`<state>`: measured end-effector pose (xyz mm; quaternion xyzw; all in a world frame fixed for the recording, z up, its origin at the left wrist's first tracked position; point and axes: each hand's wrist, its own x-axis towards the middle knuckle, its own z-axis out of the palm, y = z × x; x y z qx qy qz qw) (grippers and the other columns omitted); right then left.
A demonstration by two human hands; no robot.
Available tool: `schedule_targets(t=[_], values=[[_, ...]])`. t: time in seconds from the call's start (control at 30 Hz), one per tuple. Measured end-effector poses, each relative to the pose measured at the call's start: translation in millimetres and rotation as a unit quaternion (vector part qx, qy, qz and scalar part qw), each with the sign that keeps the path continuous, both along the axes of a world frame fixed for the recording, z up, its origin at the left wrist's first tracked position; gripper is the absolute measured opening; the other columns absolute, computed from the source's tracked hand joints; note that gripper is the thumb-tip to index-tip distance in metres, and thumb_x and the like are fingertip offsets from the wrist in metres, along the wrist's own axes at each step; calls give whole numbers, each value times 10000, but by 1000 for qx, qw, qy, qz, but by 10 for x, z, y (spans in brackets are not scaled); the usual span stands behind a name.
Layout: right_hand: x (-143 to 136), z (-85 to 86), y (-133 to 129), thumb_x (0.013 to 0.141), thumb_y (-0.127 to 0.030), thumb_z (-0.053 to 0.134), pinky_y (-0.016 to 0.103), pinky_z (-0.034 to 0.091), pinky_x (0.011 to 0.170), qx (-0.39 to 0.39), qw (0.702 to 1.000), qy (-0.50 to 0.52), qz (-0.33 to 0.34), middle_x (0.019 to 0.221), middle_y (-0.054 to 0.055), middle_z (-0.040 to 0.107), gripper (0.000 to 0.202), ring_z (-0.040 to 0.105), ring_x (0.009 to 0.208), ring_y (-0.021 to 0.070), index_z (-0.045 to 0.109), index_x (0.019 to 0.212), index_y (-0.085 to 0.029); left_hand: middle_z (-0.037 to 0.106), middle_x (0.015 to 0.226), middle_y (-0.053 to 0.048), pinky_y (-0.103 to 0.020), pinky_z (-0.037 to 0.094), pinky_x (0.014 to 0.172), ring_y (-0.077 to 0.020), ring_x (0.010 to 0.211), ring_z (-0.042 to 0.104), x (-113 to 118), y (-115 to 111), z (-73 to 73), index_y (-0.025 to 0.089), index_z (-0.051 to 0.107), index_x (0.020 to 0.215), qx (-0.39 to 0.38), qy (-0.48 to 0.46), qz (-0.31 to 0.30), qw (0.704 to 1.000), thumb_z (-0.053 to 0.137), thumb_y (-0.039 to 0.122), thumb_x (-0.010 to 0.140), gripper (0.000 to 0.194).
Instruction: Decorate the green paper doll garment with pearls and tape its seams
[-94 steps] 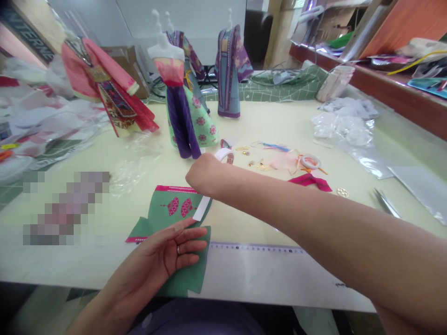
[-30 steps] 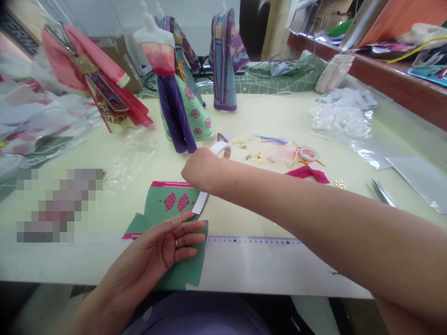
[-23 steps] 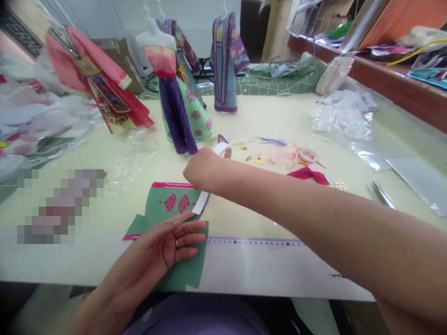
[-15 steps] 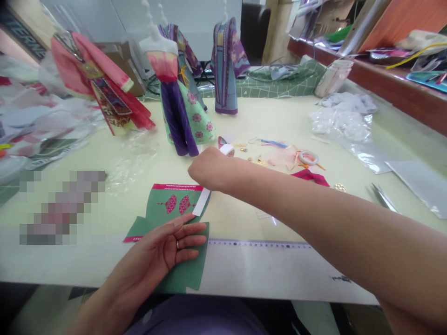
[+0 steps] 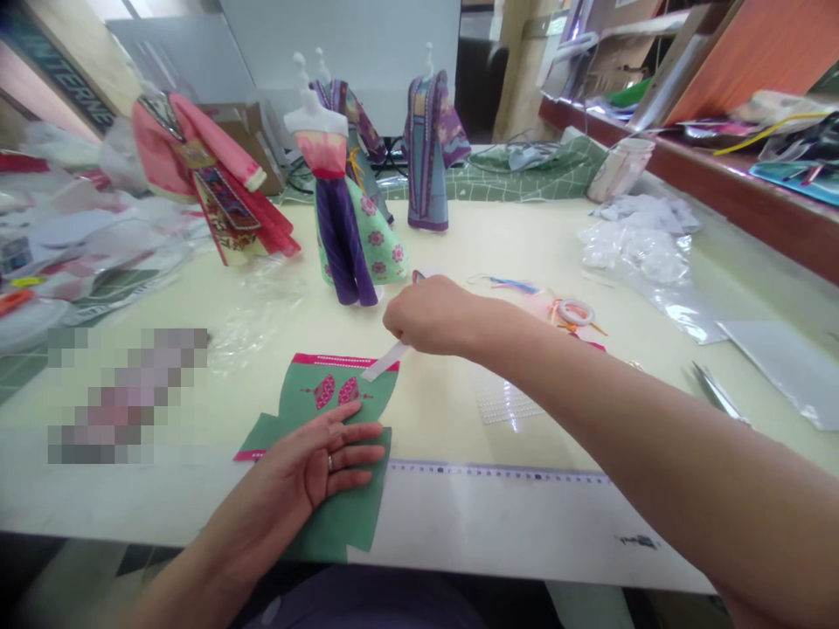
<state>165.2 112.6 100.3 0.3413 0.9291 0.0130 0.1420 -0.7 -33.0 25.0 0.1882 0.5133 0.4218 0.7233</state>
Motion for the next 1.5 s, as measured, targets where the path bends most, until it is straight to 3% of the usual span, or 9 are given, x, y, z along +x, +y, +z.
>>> schedule_targets(t=[0.23, 0.37, 0.5, 0.6, 0.7, 0.87, 1.03, 1.13, 1.5], values=[[416, 69, -101, 860, -175, 503, 264, 312, 588, -18, 990, 129, -54, 776, -29, 611, 147, 529, 691, 138, 600, 768, -234, 650, 1116, -169, -369, 523, 851, -256, 947, 665, -229, 189, 33, 114, 545, 1166, 45, 46, -13, 998, 599, 247, 849, 348], [587, 85, -288, 896, -231, 488, 262, 345, 627, -56, 976, 190, -95, 825, -30, 633, 159, 552, 754, 147, 626, 818, -247, 660, 1090, -163, -342, 529, 811, -243, 932, 663, -339, 326, 61, 115, 588, 1101, 66, 72, -26, 995, 619, 286, 837, 316], [674, 86, -504, 906, -253, 496, 235, 377, 628, -111, 959, 232, -116, 819, -49, 641, 154, 562, 751, 126, 624, 821, -250, 682, 1048, -117, -306, 509, 775, -211, 886, 650, -252, 375, 245, 154, 623, 1085, 114, 153, -44, 981, 639, 307, 819, 308], [696, 85, -667, 905, -242, 508, 224, 387, 641, -136, 950, 254, -119, 822, -50, 638, 137, 563, 760, 117, 622, 828, -245, 700, 986, -72, -271, 444, 847, -220, 974, 608, -28, 327, 443, 183, 699, 972, 191, 242, -52, 950, 683, 268, 778, 212], [696, 87, -817, 896, -219, 524, 227, 376, 636, -160, 939, 279, -123, 804, -49, 620, 120, 553, 742, 116, 621, 830, -244, 692, 943, -57, -280, 402, 855, -252, 986, 566, 217, 248, 539, 209, 745, 823, 294, 298, -86, 904, 739, 193, 697, 127], [685, 72, -987, 907, -206, 512, 228, 345, 602, -146, 944, 274, -113, 775, -45, 592, 141, 536, 705, 110, 621, 826, -243, 668, 762, -33, -357, 362, 856, -247, 822, 546, 420, 169, 480, 249, 707, 706, 405, 376, -151, 820, 660, 216, 763, 81], [650, 40, -1037, 916, -217, 505, 234, 319, 586, -105, 959, 246, -90, 737, -37, 571, 152, 529, 702, 114, 623, 822, -234, 666, 716, -10, -358, 355, 843, -215, 726, 556, 469, 156, 456, 244, 672, 679, 411, 439, -170, 781, 643, 231, 782, 107], [624, 28, -1040, 917, -212, 505, 231, 309, 583, -93, 963, 240, -77, 730, -39, 568, 148, 525, 708, 113, 612, 818, -231, 661, 686, -6, -330, 363, 775, -206, 701, 552, 487, 145, 444, 238, 668, 648, 403, 442, -173, 782, 639, 215, 778, 135], [573, -39, -1037, 909, -185, 516, 236, 289, 561, -71, 971, 215, -73, 707, -17, 534, 161, 510, 686, 127, 597, 770, -197, 643, 693, -5, -257, 388, 628, -174, 685, 566, 513, 136, 283, 204, 647, 684, 345, 397, -155, 836, 580, 210, 796, 130]])
